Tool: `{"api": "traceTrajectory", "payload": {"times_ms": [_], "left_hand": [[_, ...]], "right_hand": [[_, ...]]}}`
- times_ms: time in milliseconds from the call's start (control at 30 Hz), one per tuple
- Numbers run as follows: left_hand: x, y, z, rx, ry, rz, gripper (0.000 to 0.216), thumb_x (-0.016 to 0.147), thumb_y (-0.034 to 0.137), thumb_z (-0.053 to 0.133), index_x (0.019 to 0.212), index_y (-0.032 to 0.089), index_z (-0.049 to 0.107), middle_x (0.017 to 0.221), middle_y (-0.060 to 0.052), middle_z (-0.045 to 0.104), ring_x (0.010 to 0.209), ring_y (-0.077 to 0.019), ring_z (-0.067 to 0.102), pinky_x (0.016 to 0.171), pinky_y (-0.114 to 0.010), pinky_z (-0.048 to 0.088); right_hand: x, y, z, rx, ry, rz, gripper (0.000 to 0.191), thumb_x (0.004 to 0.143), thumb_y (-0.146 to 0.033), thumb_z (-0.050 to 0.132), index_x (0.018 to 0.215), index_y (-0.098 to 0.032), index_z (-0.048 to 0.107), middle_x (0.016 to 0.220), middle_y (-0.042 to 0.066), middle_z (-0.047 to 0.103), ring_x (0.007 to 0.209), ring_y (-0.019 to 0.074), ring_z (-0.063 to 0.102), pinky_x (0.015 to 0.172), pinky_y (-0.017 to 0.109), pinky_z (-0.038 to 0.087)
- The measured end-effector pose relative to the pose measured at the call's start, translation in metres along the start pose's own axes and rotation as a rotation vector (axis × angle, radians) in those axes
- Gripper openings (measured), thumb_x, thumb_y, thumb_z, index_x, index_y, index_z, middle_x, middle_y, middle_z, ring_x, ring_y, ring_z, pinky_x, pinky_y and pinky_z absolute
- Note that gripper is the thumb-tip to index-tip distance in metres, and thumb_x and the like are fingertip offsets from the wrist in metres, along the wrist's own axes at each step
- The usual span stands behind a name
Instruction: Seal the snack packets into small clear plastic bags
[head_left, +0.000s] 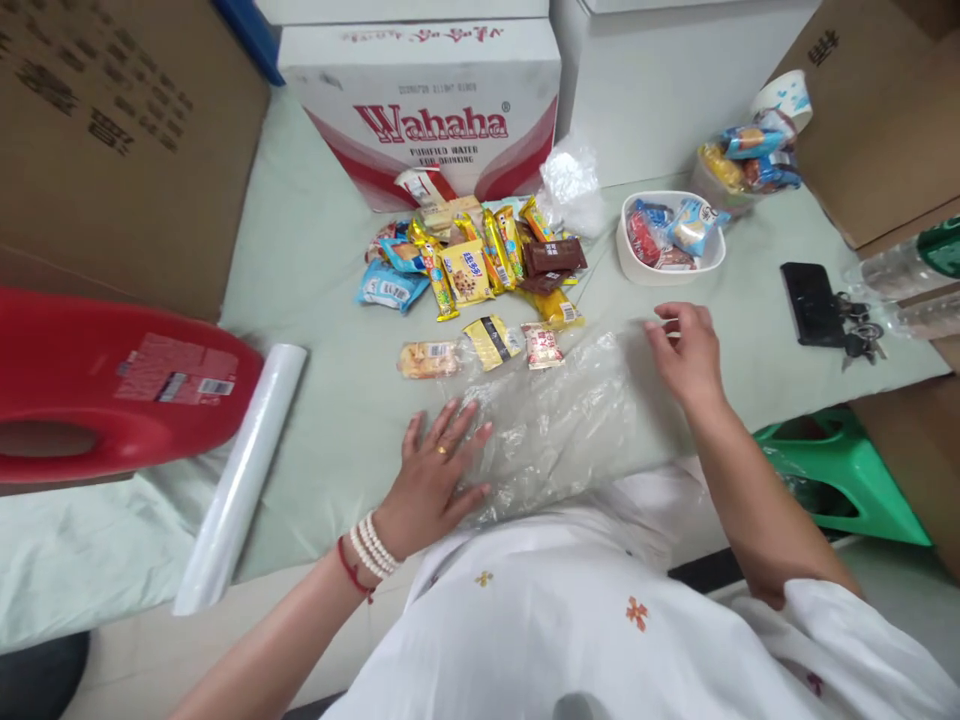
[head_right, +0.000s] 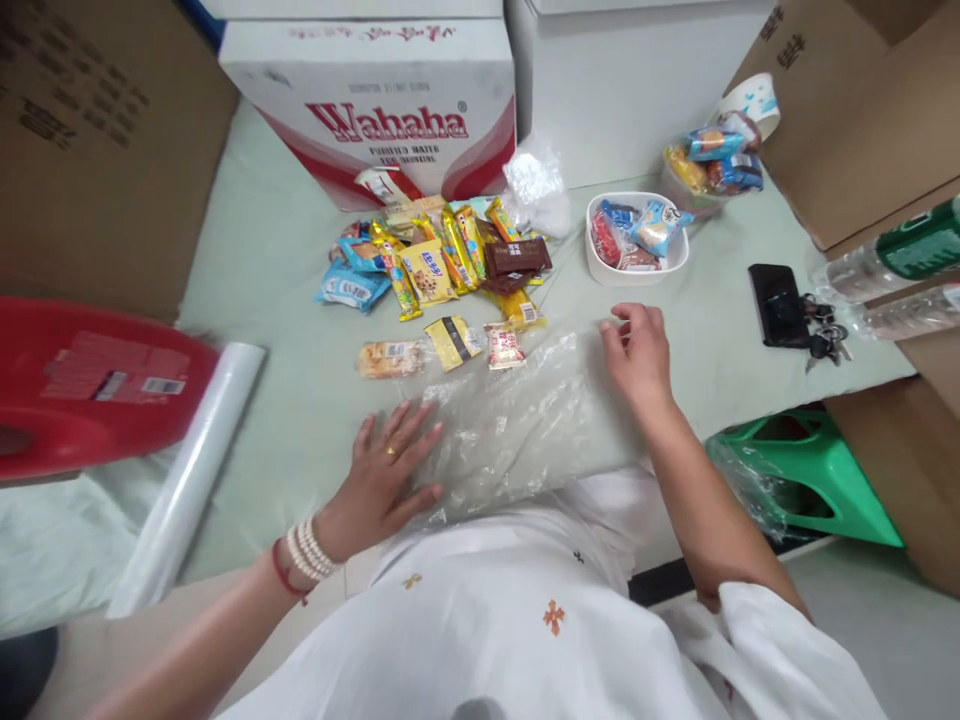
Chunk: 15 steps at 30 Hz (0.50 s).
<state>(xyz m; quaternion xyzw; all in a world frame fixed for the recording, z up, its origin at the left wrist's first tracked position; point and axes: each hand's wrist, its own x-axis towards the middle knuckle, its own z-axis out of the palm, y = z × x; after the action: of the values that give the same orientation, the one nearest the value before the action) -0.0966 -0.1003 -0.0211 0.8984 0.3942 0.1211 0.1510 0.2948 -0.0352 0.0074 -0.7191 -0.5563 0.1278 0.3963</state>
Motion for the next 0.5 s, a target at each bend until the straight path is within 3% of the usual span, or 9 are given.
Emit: {"api": "traceTrajectory", "payload": {"times_ms": [67, 100, 167, 233, 333, 433, 500], "left_hand": [[0.001, 0.011, -0.01, -0.021, 0.152, -0.008, 0.068, 0.095, 0.034, 0.059, 0.159, 0.028, 0.037, 0.157, -0.016, 0.052, 0.157, -0.0362, 0.03, 0.125, -0.062, 0.017], [0.005, 0.017, -0.014, -0.031, 0.232, -0.014, 0.068, 0.095, 0.03, 0.059, 0.159, 0.029, 0.037, 0.151, -0.014, 0.058, 0.155, -0.0339, 0.034, 0.125, -0.059, 0.019], [0.016, 0.025, -0.016, -0.03, 0.326, -0.011, 0.066, 0.095, 0.025, 0.058, 0.158, 0.03, 0.039, 0.146, -0.012, 0.063, 0.15, -0.0313, 0.043, 0.125, -0.055, 0.023], [0.029, 0.025, -0.009, 0.007, 0.273, 0.003, 0.062, 0.096, 0.026, 0.057, 0.157, 0.031, 0.042, 0.153, -0.013, 0.058, 0.15, -0.0318, 0.044, 0.126, -0.056, 0.02], [0.039, 0.01, 0.009, 0.07, 0.076, -0.015, 0.058, 0.1, 0.035, 0.054, 0.157, 0.028, 0.044, 0.164, -0.017, 0.043, 0.151, -0.0345, 0.041, 0.127, -0.06, 0.012], [0.038, -0.007, 0.02, 0.092, -0.037, -0.016, 0.061, 0.101, 0.043, 0.052, 0.159, 0.026, 0.041, 0.167, -0.017, 0.036, 0.153, -0.0348, 0.038, 0.127, -0.063, 0.01], [0.035, -0.013, 0.022, 0.114, -0.048, -0.01, 0.061, 0.102, 0.043, 0.05, 0.16, 0.026, 0.04, 0.167, -0.016, 0.035, 0.154, -0.0342, 0.036, 0.127, -0.062, 0.008]], "right_hand": [[-0.023, -0.016, -0.008, -0.062, 0.073, -0.175, 0.019, 0.094, -0.03, 0.06, 0.109, -0.021, 0.066, 0.112, 0.011, 0.065, 0.092, 0.0225, 0.063, 0.086, 0.042, 0.056], [-0.039, -0.024, -0.008, -0.06, 0.036, -0.271, 0.017, 0.096, -0.026, 0.057, 0.111, -0.023, 0.067, 0.11, 0.011, 0.066, 0.098, 0.0247, 0.064, 0.09, 0.044, 0.055], [-0.073, -0.034, -0.001, -0.03, -0.194, -0.479, 0.023, 0.099, -0.022, 0.056, 0.118, -0.024, 0.067, 0.117, 0.013, 0.069, 0.109, 0.0271, 0.065, 0.095, 0.046, 0.056], [-0.103, -0.03, 0.007, -0.038, -0.432, -0.614, 0.032, 0.1, -0.023, 0.058, 0.131, -0.024, 0.064, 0.135, 0.015, 0.066, 0.125, 0.0294, 0.062, 0.103, 0.049, 0.056], [-0.124, -0.005, 0.001, -0.099, -0.66, -0.614, 0.044, 0.102, -0.027, 0.058, 0.146, -0.023, 0.056, 0.151, 0.015, 0.057, 0.142, 0.0311, 0.052, 0.114, 0.055, 0.049], [-0.11, 0.014, -0.029, -0.046, -0.722, -0.507, 0.048, 0.103, -0.029, 0.056, 0.15, -0.026, 0.051, 0.153, 0.015, 0.055, 0.142, 0.0284, 0.053, 0.114, 0.053, 0.049], [-0.08, 0.013, -0.047, -0.01, -0.624, -0.435, 0.042, 0.102, -0.031, 0.057, 0.144, -0.028, 0.057, 0.144, 0.014, 0.062, 0.131, 0.027, 0.062, 0.106, 0.048, 0.055]]}}
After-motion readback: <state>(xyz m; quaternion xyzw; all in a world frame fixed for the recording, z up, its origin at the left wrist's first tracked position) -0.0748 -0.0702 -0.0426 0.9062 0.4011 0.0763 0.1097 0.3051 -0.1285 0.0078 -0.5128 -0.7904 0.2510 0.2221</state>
